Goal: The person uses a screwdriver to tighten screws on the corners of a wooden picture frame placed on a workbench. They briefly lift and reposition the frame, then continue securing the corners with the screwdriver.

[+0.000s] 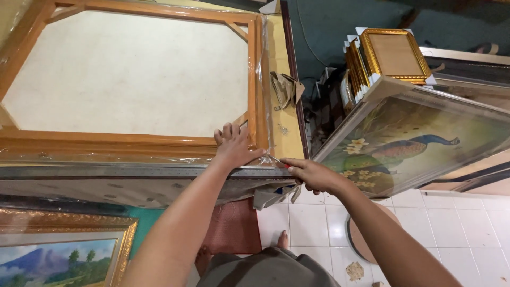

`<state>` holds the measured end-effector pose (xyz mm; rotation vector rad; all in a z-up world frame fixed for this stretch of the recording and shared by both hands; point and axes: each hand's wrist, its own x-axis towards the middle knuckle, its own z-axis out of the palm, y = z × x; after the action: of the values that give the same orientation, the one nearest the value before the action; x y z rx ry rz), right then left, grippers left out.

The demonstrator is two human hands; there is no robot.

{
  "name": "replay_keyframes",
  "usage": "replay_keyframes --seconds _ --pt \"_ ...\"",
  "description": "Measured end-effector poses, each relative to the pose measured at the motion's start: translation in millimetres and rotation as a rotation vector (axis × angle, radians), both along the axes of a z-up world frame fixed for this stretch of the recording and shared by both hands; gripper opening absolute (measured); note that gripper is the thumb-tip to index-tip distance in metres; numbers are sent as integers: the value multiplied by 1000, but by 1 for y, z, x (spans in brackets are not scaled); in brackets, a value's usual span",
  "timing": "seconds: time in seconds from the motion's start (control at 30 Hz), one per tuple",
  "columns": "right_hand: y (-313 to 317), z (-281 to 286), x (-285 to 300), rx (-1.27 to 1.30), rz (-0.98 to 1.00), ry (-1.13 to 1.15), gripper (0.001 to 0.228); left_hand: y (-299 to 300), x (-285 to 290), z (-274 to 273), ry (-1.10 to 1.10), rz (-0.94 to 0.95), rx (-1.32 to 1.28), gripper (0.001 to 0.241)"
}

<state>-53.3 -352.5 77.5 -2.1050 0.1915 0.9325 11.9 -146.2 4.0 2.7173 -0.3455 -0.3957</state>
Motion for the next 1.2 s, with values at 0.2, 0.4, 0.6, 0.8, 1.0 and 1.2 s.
replay_keyframes --seconds 0.2,0.4,0.6,0.8,1.0,1.2 --pt "-2 5 14 38 -21 22 44 0 6 2 5 -7 20 70" --pt "2 10 25 17 34 39 42 -1 5 3 38 -20 14 70" --pt "32 17 -3 -369 301 -242 41 0 8 9 -8 -38 9 60" --pt "26 -62 -27 -635 285 -424 38 0 4 3 -34 -36 28 67" --pt "46 -35 -43 -341 61 -278 48 -2 6 6 51 -11 29 69" --pt "44 -61 -46 -98 -216 -276 52 -6 6 17 184 -16 116 68"
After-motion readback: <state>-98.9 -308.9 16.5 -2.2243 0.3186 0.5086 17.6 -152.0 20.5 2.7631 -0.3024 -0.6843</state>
